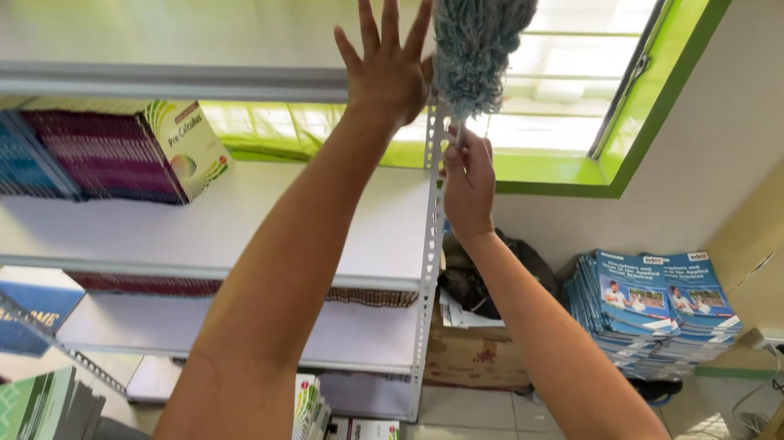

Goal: The person uses a blue duster to clean the top and middle shelves of a white metal bookcase. They wipe the surfaces and edges of the shelves, moving the duster back and forth to remove dust from the empty areas and around the books.

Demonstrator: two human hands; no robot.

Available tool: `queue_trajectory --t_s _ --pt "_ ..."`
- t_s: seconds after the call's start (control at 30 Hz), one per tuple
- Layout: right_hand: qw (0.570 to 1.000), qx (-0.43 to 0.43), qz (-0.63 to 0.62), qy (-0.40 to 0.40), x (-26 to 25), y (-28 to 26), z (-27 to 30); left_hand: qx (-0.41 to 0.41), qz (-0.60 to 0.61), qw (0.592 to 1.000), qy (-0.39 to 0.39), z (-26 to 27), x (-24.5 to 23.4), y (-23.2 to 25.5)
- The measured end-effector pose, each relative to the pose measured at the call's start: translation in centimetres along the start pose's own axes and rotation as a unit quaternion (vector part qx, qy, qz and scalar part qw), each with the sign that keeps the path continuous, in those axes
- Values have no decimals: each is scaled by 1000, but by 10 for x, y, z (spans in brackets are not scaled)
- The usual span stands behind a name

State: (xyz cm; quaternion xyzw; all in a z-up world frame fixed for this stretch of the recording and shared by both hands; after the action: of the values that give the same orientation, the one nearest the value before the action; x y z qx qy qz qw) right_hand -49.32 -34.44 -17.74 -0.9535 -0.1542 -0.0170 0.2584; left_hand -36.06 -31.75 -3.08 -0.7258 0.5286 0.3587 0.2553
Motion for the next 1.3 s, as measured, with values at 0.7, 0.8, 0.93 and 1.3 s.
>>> queue_trajectory --t_s 0.7,0.8,0.93,1.3 --pt "992 75 43 87 -2 83 -64 -8 65 988 -142 1 17 -1" --pt "978 167 -106 57 -5 58 -93 -26 71 987 -143 -3 20 0" --pt "956 277 -97 -18 -15 51 -91 -68 79 981 -162 0 34 5" --pt "921 215 -317 -65 13 20 -74 -141 54 984 -100 -3 36 20"
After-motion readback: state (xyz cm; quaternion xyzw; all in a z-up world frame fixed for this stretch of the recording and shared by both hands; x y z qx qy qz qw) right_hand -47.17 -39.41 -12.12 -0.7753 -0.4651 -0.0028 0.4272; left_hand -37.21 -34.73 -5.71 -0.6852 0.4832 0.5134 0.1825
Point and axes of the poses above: each hand's wrist, its own z-axis away from the middle knuckle, its own x-axis out of the palm, y = z × x, the point moved 4 cm from there along -z, towards the middle knuckle, and after that the axes turned 4 degrees about y, right-handed, at the moved point
